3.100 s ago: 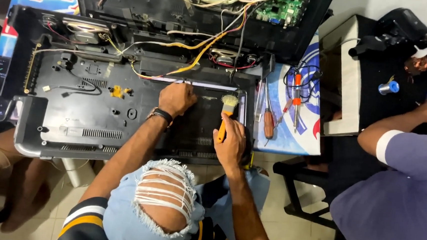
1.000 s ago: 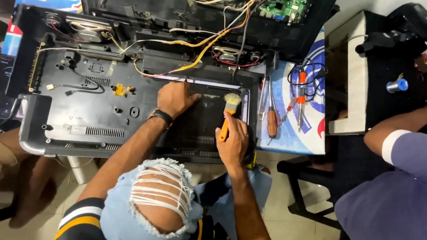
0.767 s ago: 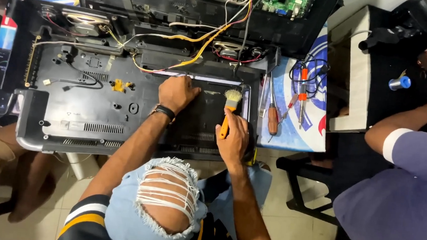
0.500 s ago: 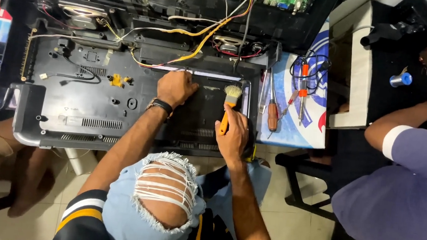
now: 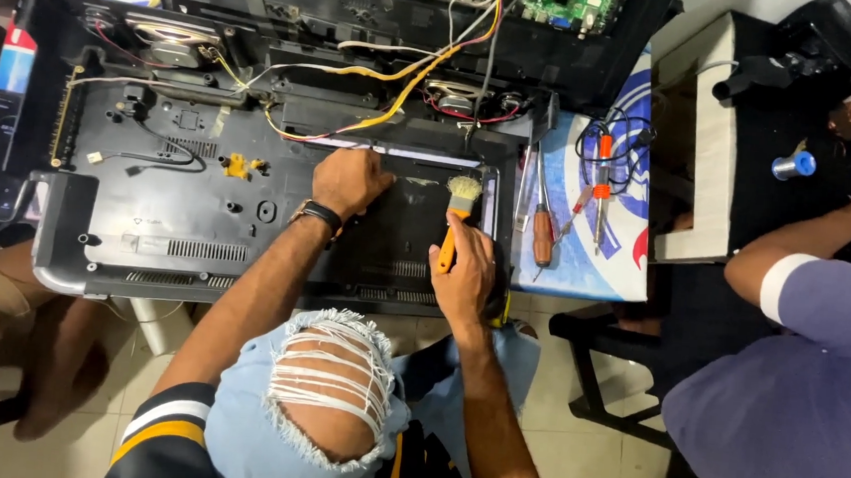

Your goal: Cleaning the interior casing and components of a disassembled television using a small brush to remove dust.

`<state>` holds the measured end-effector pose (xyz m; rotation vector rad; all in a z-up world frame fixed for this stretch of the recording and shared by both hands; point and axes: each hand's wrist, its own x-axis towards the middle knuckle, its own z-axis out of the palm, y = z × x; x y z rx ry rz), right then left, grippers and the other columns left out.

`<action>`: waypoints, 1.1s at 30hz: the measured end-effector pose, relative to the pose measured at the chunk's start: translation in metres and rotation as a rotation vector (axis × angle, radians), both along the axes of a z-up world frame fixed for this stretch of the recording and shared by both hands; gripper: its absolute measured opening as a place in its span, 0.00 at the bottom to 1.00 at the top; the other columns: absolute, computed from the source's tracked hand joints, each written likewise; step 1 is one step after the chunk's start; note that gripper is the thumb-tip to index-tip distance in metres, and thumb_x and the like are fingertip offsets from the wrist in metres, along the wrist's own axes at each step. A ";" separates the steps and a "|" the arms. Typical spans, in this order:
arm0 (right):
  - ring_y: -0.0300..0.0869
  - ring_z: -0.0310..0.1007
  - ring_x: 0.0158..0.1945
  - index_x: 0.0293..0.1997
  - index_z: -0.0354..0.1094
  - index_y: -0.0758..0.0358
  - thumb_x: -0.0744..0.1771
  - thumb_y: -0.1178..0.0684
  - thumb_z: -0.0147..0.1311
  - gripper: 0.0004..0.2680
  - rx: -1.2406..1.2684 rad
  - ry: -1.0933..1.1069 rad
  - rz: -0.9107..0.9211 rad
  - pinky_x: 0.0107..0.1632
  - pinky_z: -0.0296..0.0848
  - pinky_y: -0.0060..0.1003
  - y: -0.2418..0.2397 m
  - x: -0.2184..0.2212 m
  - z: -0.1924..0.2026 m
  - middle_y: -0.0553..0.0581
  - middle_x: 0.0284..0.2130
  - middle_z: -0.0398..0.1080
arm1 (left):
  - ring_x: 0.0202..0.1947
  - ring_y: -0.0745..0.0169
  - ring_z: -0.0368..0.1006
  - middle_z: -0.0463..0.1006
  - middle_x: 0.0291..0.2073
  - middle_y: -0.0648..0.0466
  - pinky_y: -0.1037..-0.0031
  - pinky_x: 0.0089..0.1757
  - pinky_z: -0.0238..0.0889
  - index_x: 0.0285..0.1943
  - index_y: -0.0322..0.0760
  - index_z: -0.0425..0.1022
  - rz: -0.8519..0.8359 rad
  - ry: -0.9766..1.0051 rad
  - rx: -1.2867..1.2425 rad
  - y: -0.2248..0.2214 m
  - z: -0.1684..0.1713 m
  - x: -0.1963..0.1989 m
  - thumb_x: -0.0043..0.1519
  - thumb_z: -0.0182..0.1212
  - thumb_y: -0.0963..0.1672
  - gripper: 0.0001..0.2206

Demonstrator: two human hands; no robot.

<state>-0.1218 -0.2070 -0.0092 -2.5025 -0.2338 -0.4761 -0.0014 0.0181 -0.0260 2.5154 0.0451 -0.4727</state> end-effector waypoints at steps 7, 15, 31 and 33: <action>0.51 0.70 0.57 0.65 0.67 0.53 0.61 0.55 0.64 0.23 -0.012 -0.002 0.017 0.59 0.68 0.46 0.000 0.001 -0.001 0.57 0.49 0.74 | 0.42 0.42 0.82 0.84 0.29 0.45 0.55 0.42 0.76 0.40 0.44 0.84 0.035 -0.034 0.083 -0.013 0.003 0.009 0.58 0.61 0.59 0.21; 0.50 0.70 0.57 0.65 0.68 0.52 0.61 0.55 0.64 0.23 -0.011 0.013 -0.012 0.59 0.69 0.45 0.003 -0.001 0.002 0.57 0.48 0.75 | 0.42 0.39 0.82 0.84 0.32 0.43 0.56 0.40 0.76 0.41 0.45 0.85 0.029 -0.032 0.099 -0.017 0.005 0.009 0.60 0.59 0.55 0.17; 0.50 0.70 0.57 0.64 0.68 0.54 0.61 0.55 0.64 0.23 -0.022 0.000 0.001 0.59 0.68 0.45 0.001 -0.001 0.002 0.57 0.47 0.75 | 0.42 0.36 0.82 0.83 0.34 0.38 0.54 0.41 0.76 0.43 0.36 0.84 -0.007 -0.053 0.073 -0.016 0.030 -0.009 0.61 0.59 0.54 0.19; 0.50 0.70 0.57 0.64 0.68 0.53 0.61 0.55 0.64 0.23 -0.008 0.002 -0.019 0.59 0.68 0.44 0.002 0.000 -0.002 0.57 0.48 0.75 | 0.42 0.37 0.82 0.84 0.33 0.40 0.54 0.41 0.76 0.41 0.39 0.84 0.052 -0.063 0.093 -0.018 0.025 -0.006 0.61 0.60 0.54 0.18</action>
